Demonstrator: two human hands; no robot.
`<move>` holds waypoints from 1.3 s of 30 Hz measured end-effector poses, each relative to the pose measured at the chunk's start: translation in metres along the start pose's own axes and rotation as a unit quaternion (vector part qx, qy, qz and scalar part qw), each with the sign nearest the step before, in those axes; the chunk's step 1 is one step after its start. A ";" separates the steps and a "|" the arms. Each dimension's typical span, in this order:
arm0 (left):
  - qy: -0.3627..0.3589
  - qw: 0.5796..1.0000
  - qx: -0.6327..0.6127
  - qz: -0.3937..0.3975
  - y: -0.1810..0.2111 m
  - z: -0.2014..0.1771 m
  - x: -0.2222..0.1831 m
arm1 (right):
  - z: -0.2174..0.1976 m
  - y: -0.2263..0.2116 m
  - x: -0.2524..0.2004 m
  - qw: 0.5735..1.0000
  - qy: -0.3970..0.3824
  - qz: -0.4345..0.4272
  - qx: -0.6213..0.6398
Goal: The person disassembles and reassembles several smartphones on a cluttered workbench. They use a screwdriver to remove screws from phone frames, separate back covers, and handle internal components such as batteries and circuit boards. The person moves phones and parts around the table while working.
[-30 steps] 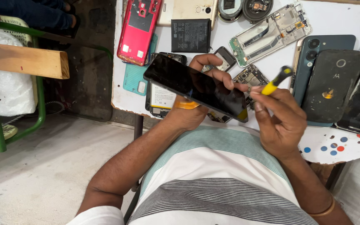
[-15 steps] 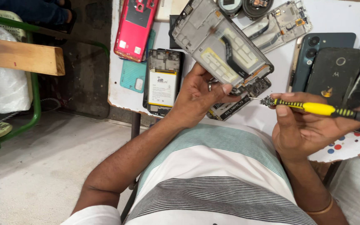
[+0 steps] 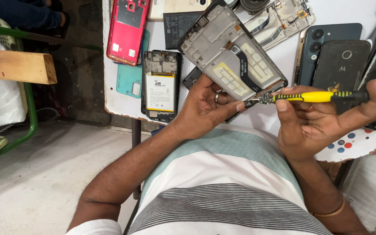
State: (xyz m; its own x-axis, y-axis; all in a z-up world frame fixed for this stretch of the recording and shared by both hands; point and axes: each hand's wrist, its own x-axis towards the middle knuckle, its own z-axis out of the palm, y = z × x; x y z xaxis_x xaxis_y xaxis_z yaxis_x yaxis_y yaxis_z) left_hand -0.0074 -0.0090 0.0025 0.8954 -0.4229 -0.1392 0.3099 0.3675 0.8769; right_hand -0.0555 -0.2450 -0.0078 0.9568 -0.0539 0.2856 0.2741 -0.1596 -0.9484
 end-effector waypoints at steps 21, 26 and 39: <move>0.003 0.999 0.012 -0.040 -0.001 0.001 -0.005 | 0.001 -0.016 0.040 0.969 -0.013 0.191 0.153; -0.004 1.000 -0.019 -0.025 0.003 -0.003 0.002 | 0.003 -0.015 0.027 0.993 -0.032 0.092 0.067; 0.073 0.973 -0.203 -0.078 0.008 -0.004 0.012 | 0.003 -0.036 0.024 0.964 -0.040 -0.159 -0.211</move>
State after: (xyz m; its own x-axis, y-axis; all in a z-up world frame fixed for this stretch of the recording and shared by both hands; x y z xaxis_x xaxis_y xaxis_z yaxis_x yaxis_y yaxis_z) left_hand 0.0072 -0.0081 0.0061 0.8535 -0.3895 -0.3461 0.5208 0.6181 0.5889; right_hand -0.0423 -0.2371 0.0324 0.8400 0.1373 0.5249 0.5069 -0.5435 -0.6691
